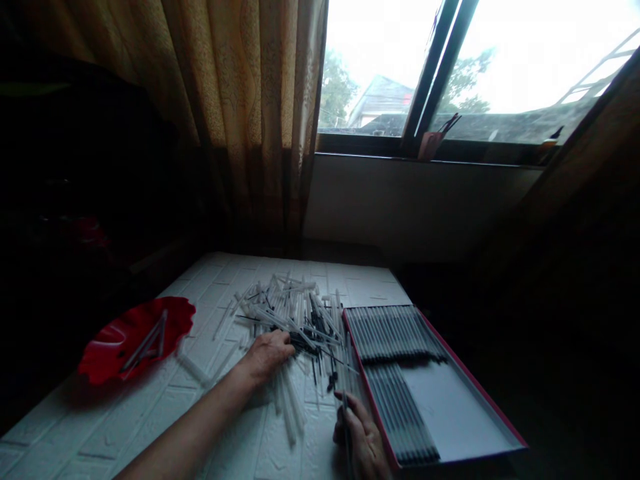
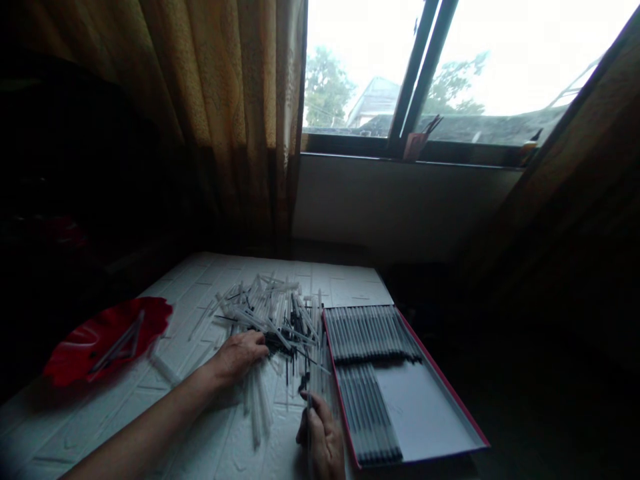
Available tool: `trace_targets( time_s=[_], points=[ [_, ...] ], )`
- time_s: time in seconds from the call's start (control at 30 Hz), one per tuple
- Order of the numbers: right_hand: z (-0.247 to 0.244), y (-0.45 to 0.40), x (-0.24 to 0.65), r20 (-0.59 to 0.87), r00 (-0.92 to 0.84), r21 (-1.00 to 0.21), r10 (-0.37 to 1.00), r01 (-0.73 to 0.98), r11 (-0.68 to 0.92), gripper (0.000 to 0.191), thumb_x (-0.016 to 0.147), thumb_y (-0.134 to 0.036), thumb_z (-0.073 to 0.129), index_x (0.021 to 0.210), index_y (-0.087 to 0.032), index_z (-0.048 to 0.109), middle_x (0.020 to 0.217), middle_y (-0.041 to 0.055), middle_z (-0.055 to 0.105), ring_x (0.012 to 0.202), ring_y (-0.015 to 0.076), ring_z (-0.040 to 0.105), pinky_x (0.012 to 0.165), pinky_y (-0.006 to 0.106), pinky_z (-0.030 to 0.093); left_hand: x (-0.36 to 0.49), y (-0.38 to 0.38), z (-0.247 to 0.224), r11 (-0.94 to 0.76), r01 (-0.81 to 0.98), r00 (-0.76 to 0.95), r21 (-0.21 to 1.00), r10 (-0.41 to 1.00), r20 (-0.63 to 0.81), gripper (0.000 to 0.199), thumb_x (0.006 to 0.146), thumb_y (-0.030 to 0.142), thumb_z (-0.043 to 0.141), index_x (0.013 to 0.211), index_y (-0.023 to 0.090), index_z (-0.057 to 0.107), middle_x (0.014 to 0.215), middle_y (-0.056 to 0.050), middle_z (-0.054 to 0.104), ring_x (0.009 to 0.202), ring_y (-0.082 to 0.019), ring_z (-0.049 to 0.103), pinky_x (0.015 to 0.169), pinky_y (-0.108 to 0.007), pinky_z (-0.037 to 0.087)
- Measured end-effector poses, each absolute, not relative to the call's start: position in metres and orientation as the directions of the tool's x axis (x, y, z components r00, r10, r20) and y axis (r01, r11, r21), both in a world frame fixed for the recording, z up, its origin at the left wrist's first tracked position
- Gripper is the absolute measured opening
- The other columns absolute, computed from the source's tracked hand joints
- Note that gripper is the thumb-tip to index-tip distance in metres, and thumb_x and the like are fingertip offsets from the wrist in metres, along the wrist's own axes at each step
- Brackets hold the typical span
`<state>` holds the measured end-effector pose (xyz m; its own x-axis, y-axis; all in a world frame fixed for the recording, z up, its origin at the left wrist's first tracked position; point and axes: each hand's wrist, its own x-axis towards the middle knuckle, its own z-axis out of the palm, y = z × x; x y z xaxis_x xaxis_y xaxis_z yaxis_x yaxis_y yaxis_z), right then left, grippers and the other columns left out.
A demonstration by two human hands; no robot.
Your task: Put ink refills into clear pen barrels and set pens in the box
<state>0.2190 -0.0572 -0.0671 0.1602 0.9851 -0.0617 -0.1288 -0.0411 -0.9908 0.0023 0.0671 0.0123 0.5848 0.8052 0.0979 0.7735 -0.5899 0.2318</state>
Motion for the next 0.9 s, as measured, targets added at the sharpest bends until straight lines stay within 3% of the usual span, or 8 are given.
trace_targets(
  time_s=[0.13,0.27,0.4,0.43,0.47,0.57,0.7,0.9],
  points=[
    [-0.066,-0.058,0.216,0.007,0.189,-0.999,0.982,-0.050,0.017,0.048,0.073,-0.059,0.063,0.102,-0.022,0.073,0.105,0.0087,0.070,0.094,0.0257,0.064,0.072,0.028,0.053,0.007,0.075,0.017,-0.647,0.727,0.641,0.231,0.760,0.111,0.022,0.077,0.007,0.054,0.066,0.019,0.069,0.076,-0.006,0.067,0.079,-0.022,0.058,0.071,-0.029,0.043],
    [-0.067,-0.060,0.200,0.007,0.327,-0.993,0.945,-0.110,0.046,0.052,0.072,-0.058,0.066,0.108,-0.021,0.067,0.098,0.0083,0.070,0.069,0.0184,0.064,0.054,0.023,0.051,0.003,0.072,0.022,-0.673,0.688,0.659,0.272,0.736,0.155,0.020,0.078,0.009,0.057,0.066,0.021,0.068,0.077,-0.005,0.069,0.082,-0.023,0.060,0.077,-0.031,0.044],
    [-0.069,-0.060,0.190,-0.016,0.343,-0.983,0.939,-0.179,0.049,0.044,0.066,-0.056,0.072,0.089,-0.019,0.068,0.074,0.0037,0.067,0.057,0.0144,0.058,0.048,0.021,0.048,-0.005,0.046,0.019,-0.635,0.690,0.599,0.347,0.770,0.219,0.017,0.086,0.018,0.052,0.093,0.021,0.067,0.093,-0.007,0.070,0.096,-0.024,0.060,0.085,-0.036,0.044],
    [-0.068,-0.060,0.190,-0.016,0.335,-0.984,0.942,-0.173,0.044,0.043,0.066,-0.056,0.072,0.087,-0.018,0.067,0.070,0.0025,0.066,0.053,0.0134,0.057,0.047,0.021,0.047,-0.006,0.036,0.015,-0.604,0.691,0.558,0.398,0.795,0.238,0.021,0.089,0.022,0.047,0.100,0.020,0.064,0.094,-0.008,0.070,0.092,-0.023,0.062,0.083,-0.035,0.046],
    [-0.068,-0.060,0.190,-0.011,0.325,-0.987,0.946,-0.154,0.041,0.043,0.067,-0.057,0.070,0.087,-0.018,0.067,0.066,0.0014,0.064,0.050,0.0123,0.055,0.046,0.021,0.046,-0.006,0.025,0.009,-0.514,0.631,0.462,0.582,0.851,0.250,0.022,0.090,0.026,0.045,0.100,0.019,0.063,0.090,-0.007,0.070,0.086,-0.020,0.064,0.078,-0.031,0.048],
    [-0.066,-0.061,0.191,0.006,0.272,-0.996,0.962,-0.081,0.029,0.047,0.073,-0.060,0.063,0.092,-0.017,0.067,0.062,0.0000,0.061,0.043,0.0104,0.051,0.042,0.020,0.043,-0.004,-0.003,-0.016,-0.101,0.264,0.298,0.959,0.954,0.019,0.036,0.085,0.050,0.050,0.101,0.019,0.061,0.081,-0.004,0.067,0.066,-0.016,0.063,0.048,-0.021,0.047],
    [-0.056,-0.063,0.192,0.101,0.089,-0.992,0.991,0.091,0.092,0.042,0.084,-0.055,0.052,0.097,-0.018,0.068,0.062,0.0004,0.061,0.040,0.0096,0.050,0.039,0.019,0.041,-0.002,-0.023,-0.040,0.176,-0.041,0.187,0.984,0.968,-0.165,0.058,0.069,0.067,0.060,0.101,0.018,0.061,0.079,-0.003,0.061,0.056,-0.012,0.057,0.032,-0.015,0.034],
    [-0.030,-0.054,0.193,0.358,-0.242,-0.769,0.902,0.472,0.432,0.024,0.090,-0.027,0.049,0.107,-0.024,0.065,0.083,0.0054,0.069,0.074,0.0165,0.067,0.067,0.022,0.050,-0.003,-0.029,-0.036,0.239,-0.107,0.176,0.965,0.960,-0.218,0.058,0.064,0.065,0.066,0.097,0.018,0.063,0.071,0.000,0.057,0.052,-0.009,0.052,0.032,-0.014,0.033]
  ],
)
